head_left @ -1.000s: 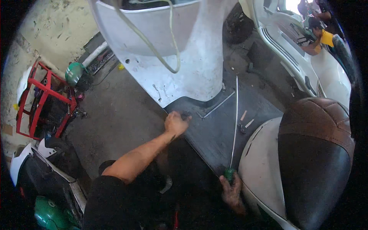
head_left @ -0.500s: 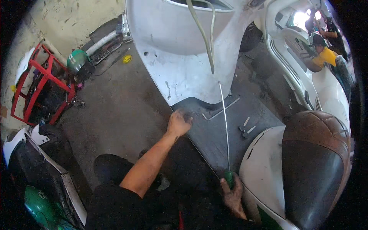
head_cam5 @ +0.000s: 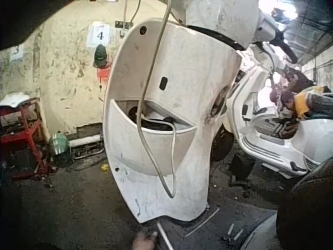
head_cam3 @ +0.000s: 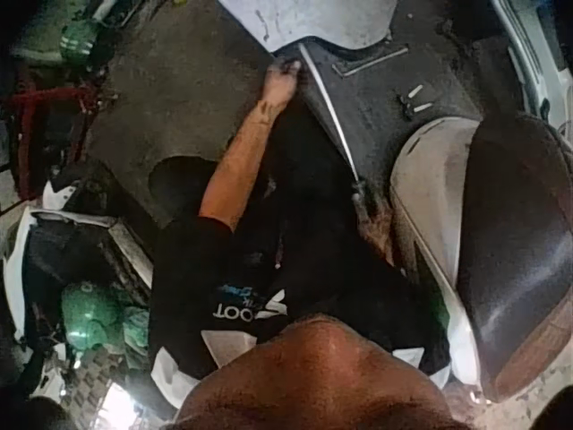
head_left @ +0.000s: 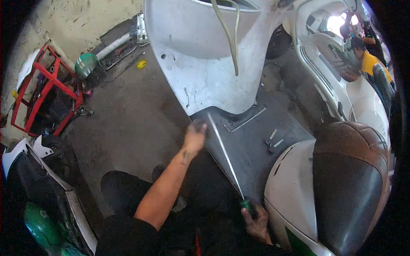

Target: The person unfastens bolts from a scooter body using a screwdriver, tests the scooter dashboard by hand, and then continues unscrewing bolts from the inner scooter panel using the screwdriver.

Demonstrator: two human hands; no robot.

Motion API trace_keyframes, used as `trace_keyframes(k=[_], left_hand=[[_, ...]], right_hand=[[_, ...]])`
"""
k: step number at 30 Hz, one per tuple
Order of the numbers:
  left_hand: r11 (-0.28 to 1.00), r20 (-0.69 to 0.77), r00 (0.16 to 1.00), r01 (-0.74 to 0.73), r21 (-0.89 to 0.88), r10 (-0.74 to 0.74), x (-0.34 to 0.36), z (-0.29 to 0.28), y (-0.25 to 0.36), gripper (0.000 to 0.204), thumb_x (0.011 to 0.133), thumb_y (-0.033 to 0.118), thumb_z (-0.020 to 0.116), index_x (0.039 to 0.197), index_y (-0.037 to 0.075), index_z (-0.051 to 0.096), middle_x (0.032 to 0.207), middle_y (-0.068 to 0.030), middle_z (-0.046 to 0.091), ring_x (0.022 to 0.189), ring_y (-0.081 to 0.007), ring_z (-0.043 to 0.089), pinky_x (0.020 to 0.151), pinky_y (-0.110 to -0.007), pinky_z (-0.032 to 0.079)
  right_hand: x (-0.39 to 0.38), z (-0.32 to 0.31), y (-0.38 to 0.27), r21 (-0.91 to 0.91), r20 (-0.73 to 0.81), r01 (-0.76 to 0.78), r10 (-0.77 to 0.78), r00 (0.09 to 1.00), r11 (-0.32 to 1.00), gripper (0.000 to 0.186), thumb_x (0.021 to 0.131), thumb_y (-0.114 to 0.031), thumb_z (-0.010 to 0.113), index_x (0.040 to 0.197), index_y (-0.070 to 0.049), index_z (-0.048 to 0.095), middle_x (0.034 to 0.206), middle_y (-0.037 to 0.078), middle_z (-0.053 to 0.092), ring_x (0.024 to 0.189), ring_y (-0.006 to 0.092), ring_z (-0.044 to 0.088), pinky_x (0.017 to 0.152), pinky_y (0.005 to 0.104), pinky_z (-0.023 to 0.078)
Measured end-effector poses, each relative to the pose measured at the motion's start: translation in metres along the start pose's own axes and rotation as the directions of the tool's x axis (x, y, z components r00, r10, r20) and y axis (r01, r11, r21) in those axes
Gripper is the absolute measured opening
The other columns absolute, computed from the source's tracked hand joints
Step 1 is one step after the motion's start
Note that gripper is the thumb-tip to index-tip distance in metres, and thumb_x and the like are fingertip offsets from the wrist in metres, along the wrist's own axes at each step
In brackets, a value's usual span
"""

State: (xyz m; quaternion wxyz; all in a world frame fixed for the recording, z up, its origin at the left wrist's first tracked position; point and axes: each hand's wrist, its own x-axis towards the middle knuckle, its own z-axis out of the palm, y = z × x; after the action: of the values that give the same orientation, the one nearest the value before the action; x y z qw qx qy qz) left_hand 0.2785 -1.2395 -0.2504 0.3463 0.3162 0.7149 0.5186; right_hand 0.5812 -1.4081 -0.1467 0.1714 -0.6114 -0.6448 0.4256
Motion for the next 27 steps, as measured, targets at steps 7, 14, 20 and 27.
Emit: trace_keyframes(k=[7,14,20,27], left_hand=[[0.551,0.184,0.954,0.288,-0.783,-0.236,-0.003,-0.048,-0.004,0.03,0.089,0.023,0.072,0.105,0.001,0.06,0.092,-0.0047,0.061,0.084,-0.0179,0.059,0.073,-0.034,0.05],[0.506,0.296,0.928,0.372,-0.778,-0.226,0.006,-0.067,-0.018,0.026,0.09,0.033,0.069,0.096,0.008,0.061,0.086,-0.0057,0.064,0.077,-0.0179,0.061,0.071,-0.034,0.052],[0.504,0.316,0.93,0.366,-0.782,-0.185,0.003,-0.07,-0.008,0.023,0.094,0.029,0.065,0.099,0.007,0.062,0.09,-0.0069,0.065,0.083,-0.02,0.062,0.08,-0.035,0.051],[0.495,0.358,0.917,0.396,-0.773,-0.174,0.008,-0.073,-0.01,0.023,0.095,0.025,0.064,0.105,0.005,0.059,0.099,-0.0082,0.065,0.091,-0.0217,0.062,0.084,-0.037,0.051]], right_hand=[[0.002,0.002,-0.004,-0.058,0.063,0.072,-0.069,0.996,0.996,0.041,0.087,-0.036,0.071,0.109,-0.001,0.067,0.101,0.02,0.067,0.095,0.0326,0.065,0.086,0.0414,0.049],[0.009,-0.004,-0.021,-0.058,0.049,0.131,-0.128,0.991,0.99,0.039,0.083,-0.033,0.075,0.104,0.0,0.069,0.096,0.02,0.067,0.089,0.0336,0.065,0.081,0.0413,0.05],[0.017,-0.002,-0.023,-0.11,-0.016,0.211,-0.214,0.977,0.971,0.041,0.082,-0.032,0.074,0.103,0.003,0.068,0.091,0.022,0.067,0.085,0.037,0.064,0.078,0.0425,0.05],[0.02,-0.005,-0.032,-0.167,0.043,0.085,-0.079,0.996,0.982,0.043,0.083,-0.033,0.073,0.104,0.004,0.068,0.089,0.023,0.066,0.085,0.0379,0.064,0.08,0.0425,0.05]])
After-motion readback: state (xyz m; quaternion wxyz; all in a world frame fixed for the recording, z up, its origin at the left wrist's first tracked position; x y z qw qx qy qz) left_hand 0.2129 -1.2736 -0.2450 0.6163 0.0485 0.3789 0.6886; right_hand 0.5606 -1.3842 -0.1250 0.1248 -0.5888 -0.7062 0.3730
